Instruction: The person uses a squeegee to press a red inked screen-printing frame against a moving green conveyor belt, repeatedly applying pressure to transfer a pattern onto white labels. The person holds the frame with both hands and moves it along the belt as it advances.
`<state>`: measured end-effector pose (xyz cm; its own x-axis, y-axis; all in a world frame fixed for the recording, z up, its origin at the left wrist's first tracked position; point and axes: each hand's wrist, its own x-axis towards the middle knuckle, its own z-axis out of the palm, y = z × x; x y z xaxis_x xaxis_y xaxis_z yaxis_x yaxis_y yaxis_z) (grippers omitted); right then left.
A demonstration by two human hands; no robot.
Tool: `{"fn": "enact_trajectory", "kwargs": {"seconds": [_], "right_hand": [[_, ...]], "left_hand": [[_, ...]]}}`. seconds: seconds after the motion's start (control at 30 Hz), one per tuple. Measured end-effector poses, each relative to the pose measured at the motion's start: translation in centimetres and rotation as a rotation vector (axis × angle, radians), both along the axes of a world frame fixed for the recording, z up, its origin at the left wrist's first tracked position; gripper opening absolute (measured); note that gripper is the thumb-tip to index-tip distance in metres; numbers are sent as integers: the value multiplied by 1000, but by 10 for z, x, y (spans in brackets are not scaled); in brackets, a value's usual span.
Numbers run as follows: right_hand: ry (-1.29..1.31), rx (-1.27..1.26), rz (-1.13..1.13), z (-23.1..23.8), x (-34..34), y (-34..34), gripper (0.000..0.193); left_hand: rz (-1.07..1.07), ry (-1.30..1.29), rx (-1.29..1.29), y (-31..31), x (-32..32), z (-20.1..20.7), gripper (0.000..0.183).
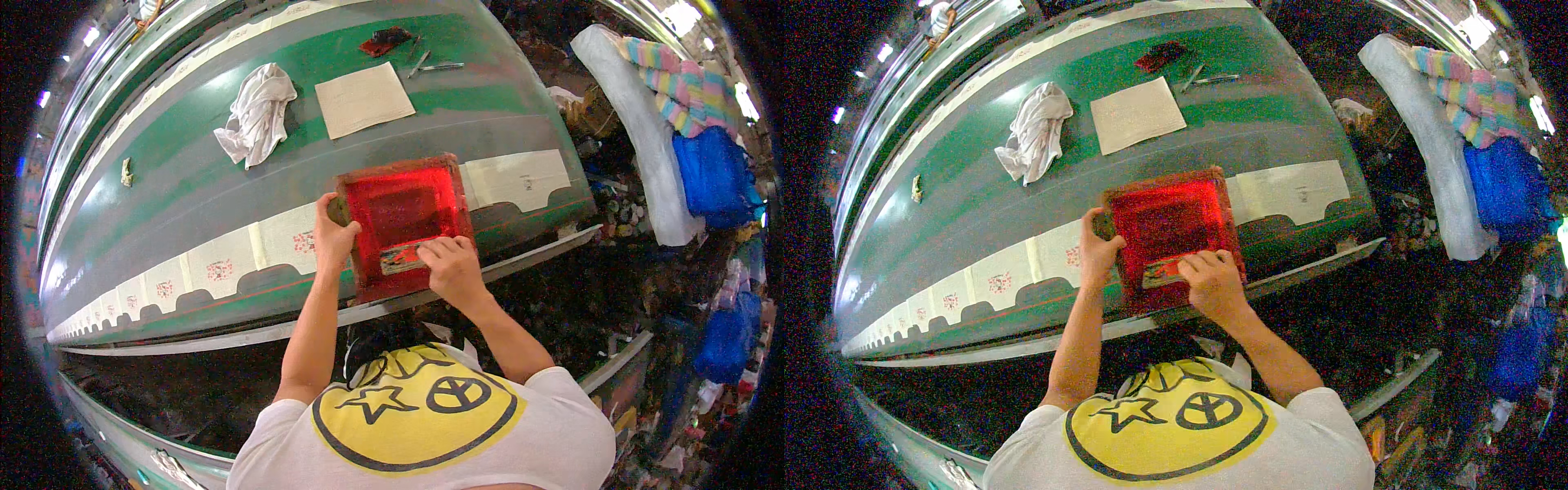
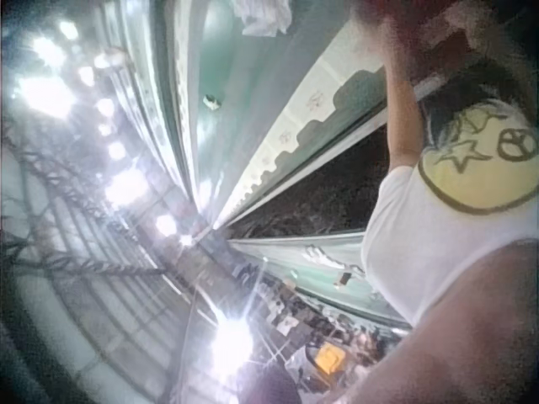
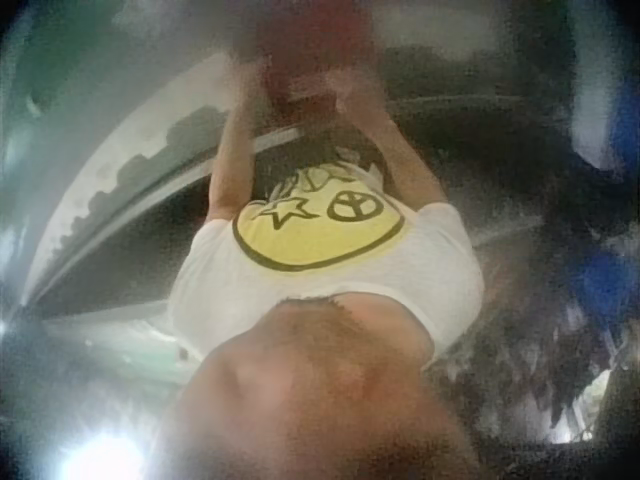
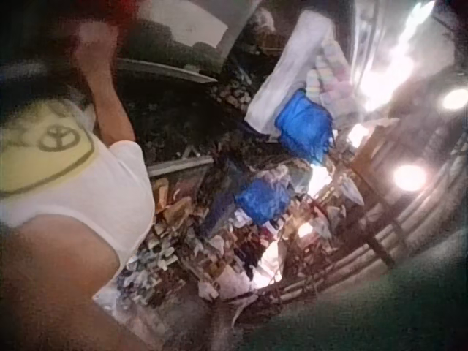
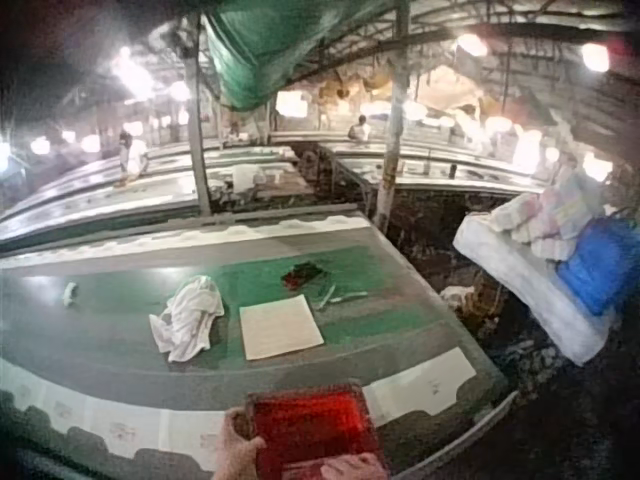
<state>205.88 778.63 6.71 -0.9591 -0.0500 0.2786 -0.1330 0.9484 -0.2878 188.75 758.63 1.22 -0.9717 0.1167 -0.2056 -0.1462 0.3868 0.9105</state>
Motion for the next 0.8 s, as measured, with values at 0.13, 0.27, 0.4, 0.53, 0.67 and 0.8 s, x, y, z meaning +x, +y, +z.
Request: {"fn": "enact_trajectory", "kwargs": {"seconds": [0.13, 0.27, 0.4, 0.53, 0.67, 0.8], "right_hand": [[-30, -23, -13, -7, 13, 48, 30], [-33, -57, -3, -18, 19, 68, 31], [-37, -86, 7, -18, 18, 72, 31], [-53, -111, 8, -13, 18, 76, 19], [-52, -109, -6, -14, 19, 73, 25], [-74, -81, -11, -13, 20, 73, 29]], "left_hand": [[6, -55, -12, 48, 11, -5, 73], [-2, -25, -24, 68, 13, -8, 72], [9, -44, -66, 72, 15, -3, 71], [15, -28, -136, 79, 19, 7, 71], [20, -49, -135, 78, 19, 5, 71], [-9, -47, -161, 78, 17, 8, 70]]}}
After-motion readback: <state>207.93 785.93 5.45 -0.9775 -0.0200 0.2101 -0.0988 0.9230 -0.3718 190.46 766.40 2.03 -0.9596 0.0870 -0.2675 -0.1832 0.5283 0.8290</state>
